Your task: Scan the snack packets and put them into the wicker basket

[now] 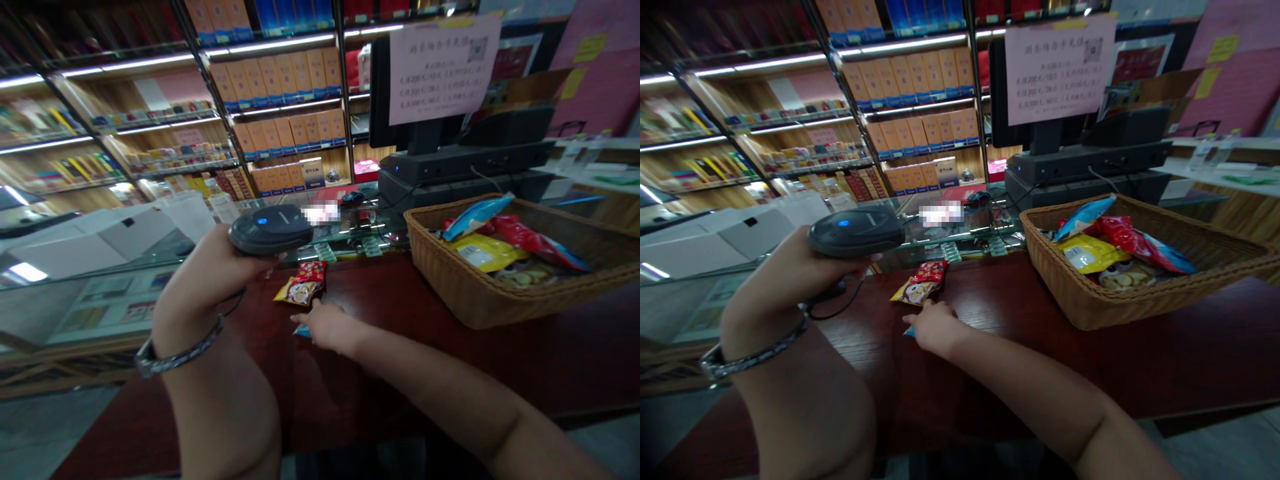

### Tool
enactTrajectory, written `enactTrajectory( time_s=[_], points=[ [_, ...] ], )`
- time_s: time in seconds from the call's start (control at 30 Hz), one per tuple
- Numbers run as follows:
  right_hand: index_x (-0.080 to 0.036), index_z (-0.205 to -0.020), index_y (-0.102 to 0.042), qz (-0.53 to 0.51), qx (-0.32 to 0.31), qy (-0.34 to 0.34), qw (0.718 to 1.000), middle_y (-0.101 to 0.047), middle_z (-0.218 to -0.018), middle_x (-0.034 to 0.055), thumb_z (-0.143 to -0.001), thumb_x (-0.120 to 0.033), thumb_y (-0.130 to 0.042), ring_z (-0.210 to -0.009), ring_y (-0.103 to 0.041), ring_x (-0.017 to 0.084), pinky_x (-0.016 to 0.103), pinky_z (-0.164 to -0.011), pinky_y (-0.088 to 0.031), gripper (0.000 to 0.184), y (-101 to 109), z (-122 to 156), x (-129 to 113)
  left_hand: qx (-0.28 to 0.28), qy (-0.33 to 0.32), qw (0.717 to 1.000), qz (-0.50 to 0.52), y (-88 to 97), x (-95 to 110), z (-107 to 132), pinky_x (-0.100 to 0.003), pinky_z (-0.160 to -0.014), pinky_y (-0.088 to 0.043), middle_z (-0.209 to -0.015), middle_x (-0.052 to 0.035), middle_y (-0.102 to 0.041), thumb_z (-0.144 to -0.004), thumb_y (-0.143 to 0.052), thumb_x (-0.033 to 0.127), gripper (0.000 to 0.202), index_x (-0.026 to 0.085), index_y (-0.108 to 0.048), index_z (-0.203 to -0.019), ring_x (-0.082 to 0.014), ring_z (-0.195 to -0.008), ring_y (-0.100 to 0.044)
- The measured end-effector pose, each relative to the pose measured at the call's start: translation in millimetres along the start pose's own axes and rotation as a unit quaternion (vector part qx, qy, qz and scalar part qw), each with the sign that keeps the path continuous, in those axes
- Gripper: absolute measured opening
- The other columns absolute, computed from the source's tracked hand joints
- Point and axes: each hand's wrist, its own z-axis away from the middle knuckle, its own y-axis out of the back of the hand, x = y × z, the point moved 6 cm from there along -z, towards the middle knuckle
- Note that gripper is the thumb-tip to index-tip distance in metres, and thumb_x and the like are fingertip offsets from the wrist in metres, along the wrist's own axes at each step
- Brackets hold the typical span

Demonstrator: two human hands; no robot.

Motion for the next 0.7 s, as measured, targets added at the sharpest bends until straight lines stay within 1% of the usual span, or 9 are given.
enactTrajectory(
  time_s=[0.1, 0.17, 0.2, 0.3, 0.4, 0.5, 0.57, 0.63, 0.7],
  points=[
    [-0.036, -0.153, -0.039, -0.068, -0.027, 0.088, 0.993, -0.062, -0.130, 0.0137, -0.084, -0.021, -0.065, -0.104, -0.067, 0.030, 0.043, -0.088, -0.055, 0.075, 20, -7, 26, 0.003, -0.010, 1.000, -0.004, 0.5, 1, 0, -0.028, -0.063, -0.049, -0.065, -0.0017, -0.066, -0.067, -0.072, 0.040, 0.027, 0.016, -0.069, -0.078, -0.0170, -0.066, -0.055],
    [-0.037, -0.155, -0.033, -0.216, -0.057, 0.126, 0.967, -0.063, -0.130, 0.0081, -0.082, -0.022, -0.067, -0.096, -0.069, 0.023, 0.035, -0.084, -0.056, 0.081, 30, -11, 47, 0.006, -0.015, 1.000, -0.006, 0.7, 2, -1, -0.029, -0.065, -0.049, -0.067, -0.0023, -0.067, -0.067, -0.072, 0.042, 0.029, 0.016, -0.070, -0.081, -0.0174, -0.067, -0.056],
    [-0.038, -0.156, -0.028, -0.313, -0.066, 0.144, 0.936, -0.062, -0.132, 0.0056, -0.083, -0.023, -0.067, -0.092, -0.068, 0.019, 0.031, -0.081, -0.056, 0.084, 34, -13, 58, 0.008, -0.016, 1.000, -0.006, 0.7, 2, -1, -0.029, -0.066, -0.050, -0.068, -0.0025, -0.068, -0.067, -0.072, 0.042, 0.030, 0.016, -0.071, -0.083, -0.0176, -0.067, -0.056],
    [-0.040, -0.158, -0.012, -0.559, -0.053, 0.181, 0.807, -0.065, -0.124, 0.0013, -0.086, -0.024, -0.066, -0.078, -0.066, 0.010, 0.022, -0.071, -0.054, 0.091, 48, -18, 94, 0.010, -0.010, 1.000, -0.002, 0.5, -1, -2, -0.029, -0.066, -0.051, -0.070, -0.0039, -0.071, -0.067, -0.072, 0.041, 0.035, 0.015, -0.073, -0.090, -0.0191, -0.070, -0.059],
    [-0.037, -0.158, -0.020, -0.661, -0.016, 0.193, 0.725, -0.069, -0.107, 0.0000, -0.086, -0.021, -0.066, -0.071, -0.064, 0.008, 0.020, -0.069, -0.053, 0.087, 59, -17, 124, 0.007, -0.013, 1.000, 0.004, -0.4, -2, -2, -0.029, -0.064, -0.051, -0.069, -0.0043, -0.072, -0.067, -0.072, 0.040, 0.037, 0.014, -0.074, -0.094, -0.0192, -0.068, -0.061],
    [-0.026, -0.145, -0.050, -0.701, 0.031, 0.174, 0.691, -0.070, -0.109, 0.0048, -0.088, -0.021, -0.062, -0.076, -0.065, 0.010, 0.022, -0.072, -0.055, 0.058, 70, -12, 145, 0.003, -0.011, 1.000, 0.001, -1.5, -1, -2, -0.029, -0.060, -0.050, -0.061, -0.0026, -0.069, -0.067, -0.070, 0.040, 0.034, 0.015, -0.074, -0.088, -0.0182, -0.061, -0.059],
    [-0.022, -0.136, -0.059, -0.716, 0.072, 0.165, 0.674, -0.069, -0.116, 0.0069, -0.089, -0.022, -0.061, -0.083, -0.066, 0.011, 0.024, -0.076, -0.056, 0.047, 79, -7, 155, 0.003, -0.006, 1.000, -0.007, -2.0, 0, -3, -0.030, -0.061, -0.051, -0.063, -0.0029, -0.070, -0.066, -0.069, 0.041, 0.032, 0.015, -0.075, -0.083, -0.0182, -0.061, -0.058],
    [-0.024, -0.136, -0.059, -0.720, 0.110, 0.172, 0.663, -0.069, -0.118, 0.0057, -0.083, -0.020, -0.068, -0.089, -0.067, 0.013, 0.027, -0.081, -0.057, 0.054, 87, 0, 162, 0.002, -0.010, 1.000, -0.002, -2.8, 3, -4, -0.032, -0.069, -0.054, -0.075, -0.0047, -0.075, -0.064, -0.070, 0.040, 0.033, 0.015, -0.076, -0.085, -0.0194, -0.068, -0.061],
    [-0.027, -0.137, -0.058, -0.710, 0.139, 0.181, 0.666, -0.069, -0.119, 0.0036, -0.070, -0.014, -0.077, -0.095, -0.067, 0.015, 0.029, -0.083, -0.058, 0.071, 93, 7, 167, -0.013, -0.014, 1.000, 0.015, -5.9, 5, -5, -0.035, -0.079, -0.055, -0.089, -0.0061, -0.078, -0.064, -0.071, 0.039, 0.038, 0.015, -0.077, -0.093, -0.0218, -0.079, -0.065]
  ],
)
